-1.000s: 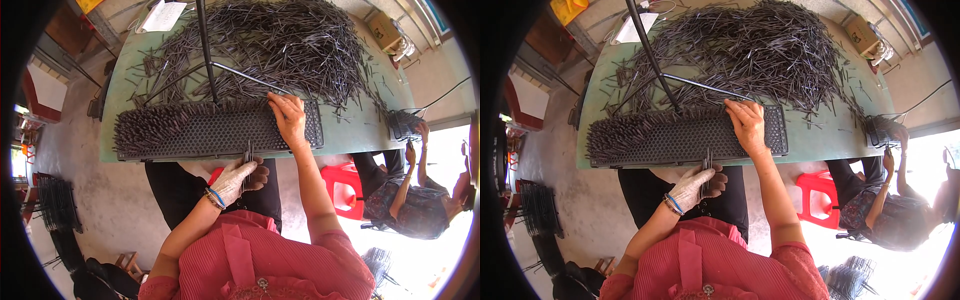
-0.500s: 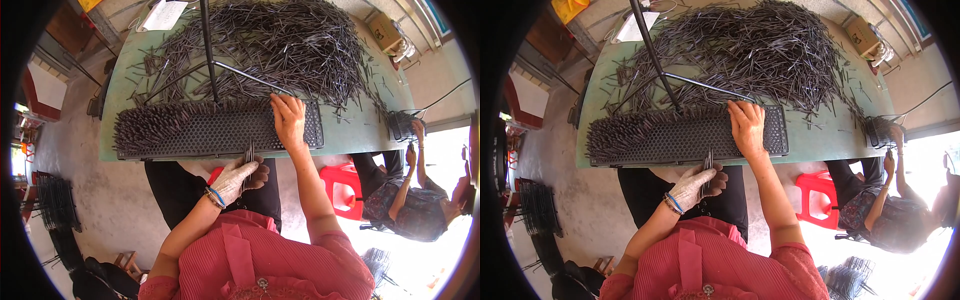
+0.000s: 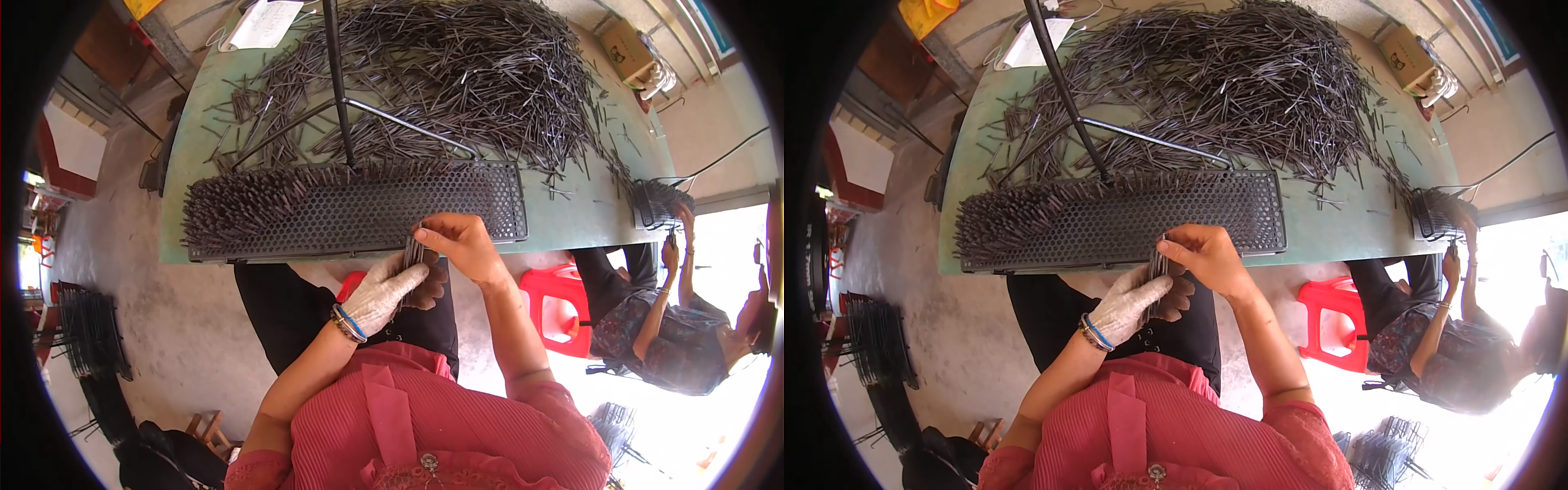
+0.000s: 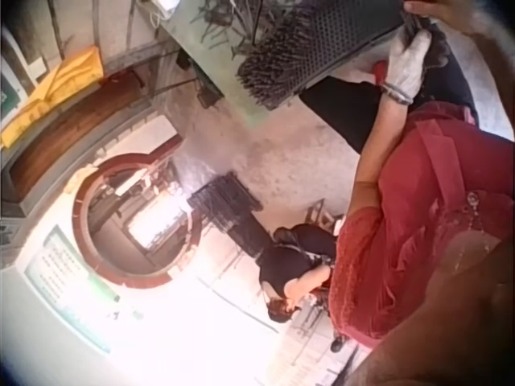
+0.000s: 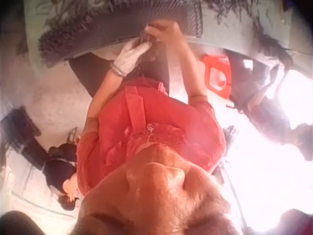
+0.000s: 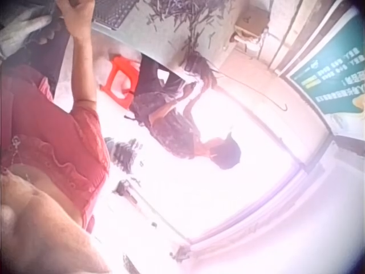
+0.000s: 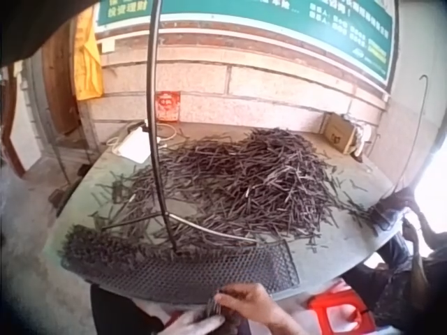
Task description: Inserting small metal rods into a perforated grid plate.
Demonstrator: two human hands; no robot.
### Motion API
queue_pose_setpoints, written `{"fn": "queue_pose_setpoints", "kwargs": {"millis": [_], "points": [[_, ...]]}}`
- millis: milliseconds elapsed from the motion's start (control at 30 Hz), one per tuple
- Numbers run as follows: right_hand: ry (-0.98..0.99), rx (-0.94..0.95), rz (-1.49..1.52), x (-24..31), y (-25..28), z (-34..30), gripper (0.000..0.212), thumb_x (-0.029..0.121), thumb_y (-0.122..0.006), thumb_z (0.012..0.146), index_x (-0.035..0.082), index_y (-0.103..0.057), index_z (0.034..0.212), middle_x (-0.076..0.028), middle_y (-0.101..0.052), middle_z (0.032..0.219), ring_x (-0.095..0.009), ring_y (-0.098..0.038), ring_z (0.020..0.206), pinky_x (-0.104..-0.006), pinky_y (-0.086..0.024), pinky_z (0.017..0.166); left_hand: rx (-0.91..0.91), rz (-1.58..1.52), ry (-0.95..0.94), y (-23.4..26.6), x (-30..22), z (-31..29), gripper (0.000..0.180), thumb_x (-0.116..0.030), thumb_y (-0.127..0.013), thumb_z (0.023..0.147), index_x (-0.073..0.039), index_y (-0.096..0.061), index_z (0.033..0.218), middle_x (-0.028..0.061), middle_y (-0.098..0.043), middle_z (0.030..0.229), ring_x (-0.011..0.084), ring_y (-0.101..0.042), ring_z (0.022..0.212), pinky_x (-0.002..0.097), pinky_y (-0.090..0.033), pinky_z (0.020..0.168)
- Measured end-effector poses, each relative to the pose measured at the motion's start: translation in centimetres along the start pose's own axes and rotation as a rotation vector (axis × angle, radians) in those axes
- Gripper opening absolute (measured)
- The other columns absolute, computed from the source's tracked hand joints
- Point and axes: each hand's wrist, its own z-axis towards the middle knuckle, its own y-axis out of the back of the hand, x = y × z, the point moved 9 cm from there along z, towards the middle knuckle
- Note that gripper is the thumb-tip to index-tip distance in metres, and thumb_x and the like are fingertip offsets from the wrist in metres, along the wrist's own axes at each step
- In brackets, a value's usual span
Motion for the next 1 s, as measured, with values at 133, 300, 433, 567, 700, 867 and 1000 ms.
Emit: {"fn": "queue_pose_setpoints", "kwargs": {"millis": [133, 300, 433, 567, 700, 867, 1000], "points": [[-0.029, -0.077, 0.162, 0.1, 1.8, 0.0, 0.019, 0.014, -0.065, 0.092, -0.003, -0.068, 0.098, -0.007, -0.070, 0.087, -0.009, -0.060, 0.074, -0.0237, -0.049, 0.069, -0.026, -0.033, 0.037, 0.2, 0.7, 0.1, 0.031, -0.021, -0.052, 0.099, -0.001, -0.052, 0.123, 0.0112, -0.066, 0.105, 0.0171, -0.066, 0.087, 0.0286, -0.055, 0.074], [0.222, -0.312, 0.140, 2.6, 6.2, 1.0, 0.018, 0.012, -0.063, 0.093, -0.004, -0.065, 0.101, -0.007, -0.070, 0.087, -0.011, -0.062, 0.076, -0.0241, -0.050, 0.069, -0.067, -0.036, 0.067, 0.9, 1.1, 0.6, 0.031, -0.021, -0.053, 0.099, -0.001, -0.053, 0.123, 0.0118, -0.067, 0.103, 0.0177, -0.067, 0.083, 0.0269, -0.056, 0.069], [0.442, -0.519, -0.039, 4.9, 9.8, 1.8, 0.018, 0.010, -0.063, 0.093, -0.005, -0.065, 0.101, -0.006, -0.070, 0.088, -0.009, -0.062, 0.082, -0.0226, -0.049, 0.077, -0.086, -0.049, 0.089, 1.0, 1.6, 0.7, 0.030, -0.020, -0.053, 0.098, -0.002, -0.053, 0.122, 0.0119, -0.067, 0.101, 0.0177, -0.067, 0.082, 0.0273, -0.056, 0.069], [0.503, -0.544, -0.094, 4.4, 10.1, 3.8, 0.016, 0.010, -0.066, 0.091, -0.003, -0.066, 0.101, -0.006, -0.071, 0.089, -0.010, -0.064, 0.083, -0.0236, -0.050, 0.077, -0.077, -0.098, 0.113, 0.9, 2.3, 0.8, 0.030, -0.019, -0.054, 0.098, -0.003, -0.052, 0.123, 0.0124, -0.067, 0.101, 0.0184, -0.067, 0.082, 0.0272, -0.056, 0.068], [0.511, -0.555, -0.245, 4.0, 9.8, 4.4, 0.015, 0.009, -0.066, 0.090, -0.001, -0.066, 0.101, -0.006, -0.071, 0.089, -0.010, -0.065, 0.082, -0.0238, -0.050, 0.077, -0.085, -0.089, 0.122, 1.2, 2.5, 0.7, 0.030, -0.018, -0.054, 0.098, -0.003, -0.052, 0.123, 0.0126, -0.067, 0.101, 0.0190, -0.067, 0.082, 0.0274, -0.056, 0.069], [0.595, -0.499, -0.379, 4.6, 9.2, 4.3, 0.013, 0.010, -0.069, 0.087, 0.004, -0.068, 0.099, -0.006, -0.071, 0.090, -0.018, -0.065, 0.085, -0.0288, -0.050, 0.078, -0.079, -0.142, 0.132, 1.6, 3.0, 0.7, 0.028, -0.017, -0.053, 0.098, -0.002, -0.053, 0.122, 0.0133, -0.066, 0.102, 0.0198, -0.068, 0.082, 0.0285, -0.057, 0.069], [0.635, -0.483, -0.487, 5.6, 9.0, 4.3, 0.014, 0.010, -0.070, 0.086, 0.006, -0.069, 0.099, -0.005, -0.071, 0.090, -0.021, -0.063, 0.086, -0.0308, -0.049, 0.080, -0.086, -0.136, 0.137, 1.7, 3.1, 0.7, 0.028, -0.017, -0.054, 0.098, -0.002, -0.053, 0.122, 0.0133, -0.066, 0.102, 0.0199, -0.068, 0.082, 0.0283, -0.057, 0.068]]}}
